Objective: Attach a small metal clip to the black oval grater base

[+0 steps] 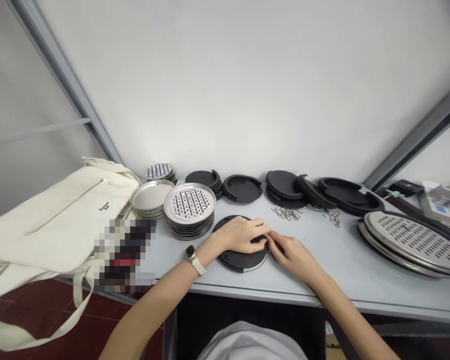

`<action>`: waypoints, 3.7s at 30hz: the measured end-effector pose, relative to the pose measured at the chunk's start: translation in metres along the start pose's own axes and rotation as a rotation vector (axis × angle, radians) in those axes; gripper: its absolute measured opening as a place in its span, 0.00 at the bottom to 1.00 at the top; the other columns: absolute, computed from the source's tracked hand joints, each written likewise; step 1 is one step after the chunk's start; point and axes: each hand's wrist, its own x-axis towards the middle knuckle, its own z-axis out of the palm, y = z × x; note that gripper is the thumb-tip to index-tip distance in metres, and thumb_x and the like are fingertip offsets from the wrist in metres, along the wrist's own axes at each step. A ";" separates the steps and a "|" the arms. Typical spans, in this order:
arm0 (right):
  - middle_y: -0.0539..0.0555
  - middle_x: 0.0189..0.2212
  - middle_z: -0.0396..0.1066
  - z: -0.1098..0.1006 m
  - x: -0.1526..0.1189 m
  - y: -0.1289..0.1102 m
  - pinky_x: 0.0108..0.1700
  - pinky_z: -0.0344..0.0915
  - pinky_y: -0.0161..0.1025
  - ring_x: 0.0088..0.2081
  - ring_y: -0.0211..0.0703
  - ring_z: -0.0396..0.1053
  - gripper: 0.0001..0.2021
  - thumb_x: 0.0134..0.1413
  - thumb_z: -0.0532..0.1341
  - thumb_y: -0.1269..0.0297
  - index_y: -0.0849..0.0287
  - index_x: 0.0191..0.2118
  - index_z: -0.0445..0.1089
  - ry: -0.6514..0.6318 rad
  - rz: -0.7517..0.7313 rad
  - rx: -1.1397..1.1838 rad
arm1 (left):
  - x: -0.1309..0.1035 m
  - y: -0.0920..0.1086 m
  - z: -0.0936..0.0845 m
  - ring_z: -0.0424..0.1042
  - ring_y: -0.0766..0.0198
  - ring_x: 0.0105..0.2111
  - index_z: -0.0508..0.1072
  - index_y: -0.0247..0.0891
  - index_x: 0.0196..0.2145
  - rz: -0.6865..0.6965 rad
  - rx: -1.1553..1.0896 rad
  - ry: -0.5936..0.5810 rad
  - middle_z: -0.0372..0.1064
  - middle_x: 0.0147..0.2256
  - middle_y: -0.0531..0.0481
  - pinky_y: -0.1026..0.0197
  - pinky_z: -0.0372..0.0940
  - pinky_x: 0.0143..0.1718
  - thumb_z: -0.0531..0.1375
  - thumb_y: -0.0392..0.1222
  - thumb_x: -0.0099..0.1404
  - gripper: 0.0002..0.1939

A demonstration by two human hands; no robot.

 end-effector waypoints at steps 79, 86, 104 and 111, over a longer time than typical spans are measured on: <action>0.53 0.26 0.71 0.000 0.000 0.003 0.30 0.58 0.37 0.25 0.44 0.69 0.14 0.65 0.42 0.61 0.56 0.39 0.63 -0.003 0.005 -0.025 | 0.000 0.003 0.001 0.67 0.65 0.27 0.63 0.38 0.37 0.001 0.041 -0.004 0.65 0.34 0.50 0.61 0.57 0.26 0.50 0.44 0.66 0.08; 0.52 0.25 0.70 0.002 0.000 0.004 0.30 0.57 0.36 0.25 0.44 0.68 0.13 0.65 0.42 0.60 0.56 0.37 0.62 0.003 -0.002 -0.009 | 0.000 0.001 0.004 0.67 0.65 0.27 0.63 0.38 0.38 0.005 0.051 0.007 0.65 0.35 0.51 0.61 0.56 0.25 0.50 0.44 0.66 0.08; 0.50 0.23 0.67 0.001 -0.001 0.002 0.28 0.56 0.35 0.23 0.42 0.66 0.13 0.65 0.43 0.60 0.55 0.32 0.58 0.048 -0.008 0.007 | 0.001 0.001 0.005 0.68 0.64 0.28 0.63 0.38 0.39 0.008 0.033 -0.008 0.66 0.36 0.49 0.61 0.57 0.26 0.49 0.45 0.67 0.09; 0.49 0.22 0.66 -0.001 -0.002 -0.001 0.28 0.55 0.35 0.22 0.41 0.64 0.11 0.64 0.44 0.61 0.55 0.33 0.59 0.026 -0.002 0.012 | 0.000 0.002 0.004 0.68 0.64 0.28 0.64 0.38 0.39 0.006 0.027 -0.002 0.66 0.36 0.50 0.60 0.57 0.25 0.49 0.45 0.67 0.09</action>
